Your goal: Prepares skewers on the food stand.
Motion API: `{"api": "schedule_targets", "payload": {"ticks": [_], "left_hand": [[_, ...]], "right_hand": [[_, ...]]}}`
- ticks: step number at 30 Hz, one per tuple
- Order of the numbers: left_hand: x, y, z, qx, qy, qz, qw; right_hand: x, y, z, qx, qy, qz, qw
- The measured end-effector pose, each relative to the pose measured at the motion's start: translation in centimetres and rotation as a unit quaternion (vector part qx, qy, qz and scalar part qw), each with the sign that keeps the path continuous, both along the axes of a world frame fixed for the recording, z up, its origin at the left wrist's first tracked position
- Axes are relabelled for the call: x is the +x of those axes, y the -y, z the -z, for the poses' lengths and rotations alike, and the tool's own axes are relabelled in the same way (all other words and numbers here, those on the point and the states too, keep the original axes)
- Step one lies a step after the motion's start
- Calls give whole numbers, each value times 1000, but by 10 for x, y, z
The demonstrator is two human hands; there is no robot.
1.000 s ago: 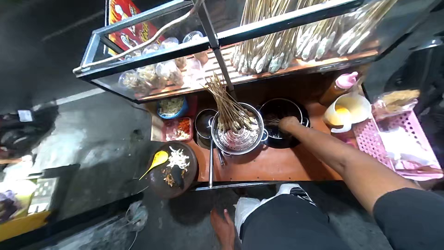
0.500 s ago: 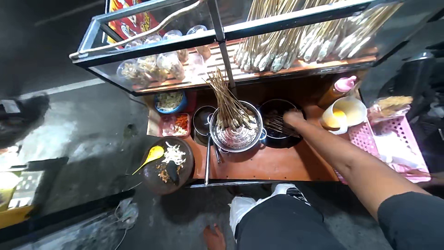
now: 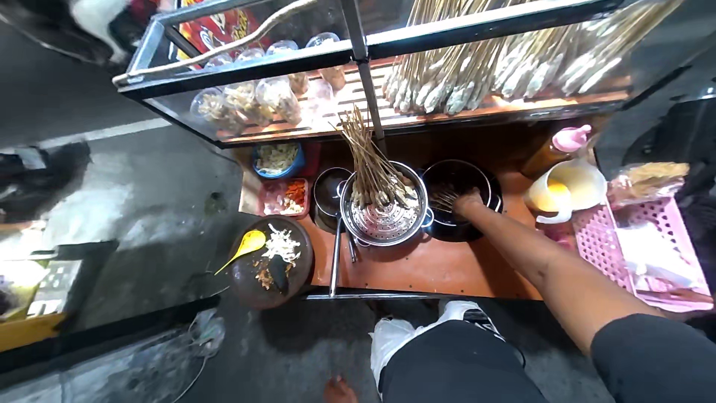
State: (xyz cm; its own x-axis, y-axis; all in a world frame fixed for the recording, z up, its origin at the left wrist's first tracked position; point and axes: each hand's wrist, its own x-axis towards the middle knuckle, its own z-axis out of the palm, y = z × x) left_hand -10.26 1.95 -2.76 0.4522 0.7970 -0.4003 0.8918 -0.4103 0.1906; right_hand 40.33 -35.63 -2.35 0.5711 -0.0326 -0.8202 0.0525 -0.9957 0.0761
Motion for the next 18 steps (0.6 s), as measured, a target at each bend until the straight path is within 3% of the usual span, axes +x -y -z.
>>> {"api": "schedule_targets", "payload": {"ticks": [6,11,15,18], "left_hand": [[-6,0,2,6,-13,-10,1000],[-7,-4,1,12,-16,3,1000],[-5,-5,-1,6,-4,-10,1000],[2,-8,-1,-27,-4,-31,999]], "right_hand": [[5,-5,20,-35,-57,-85,994],[5,-7,11,-30,-44,-83,995],[-1,2,-27,61,111,-4,992],[-18,17,-59,166,268,83,945]]}}
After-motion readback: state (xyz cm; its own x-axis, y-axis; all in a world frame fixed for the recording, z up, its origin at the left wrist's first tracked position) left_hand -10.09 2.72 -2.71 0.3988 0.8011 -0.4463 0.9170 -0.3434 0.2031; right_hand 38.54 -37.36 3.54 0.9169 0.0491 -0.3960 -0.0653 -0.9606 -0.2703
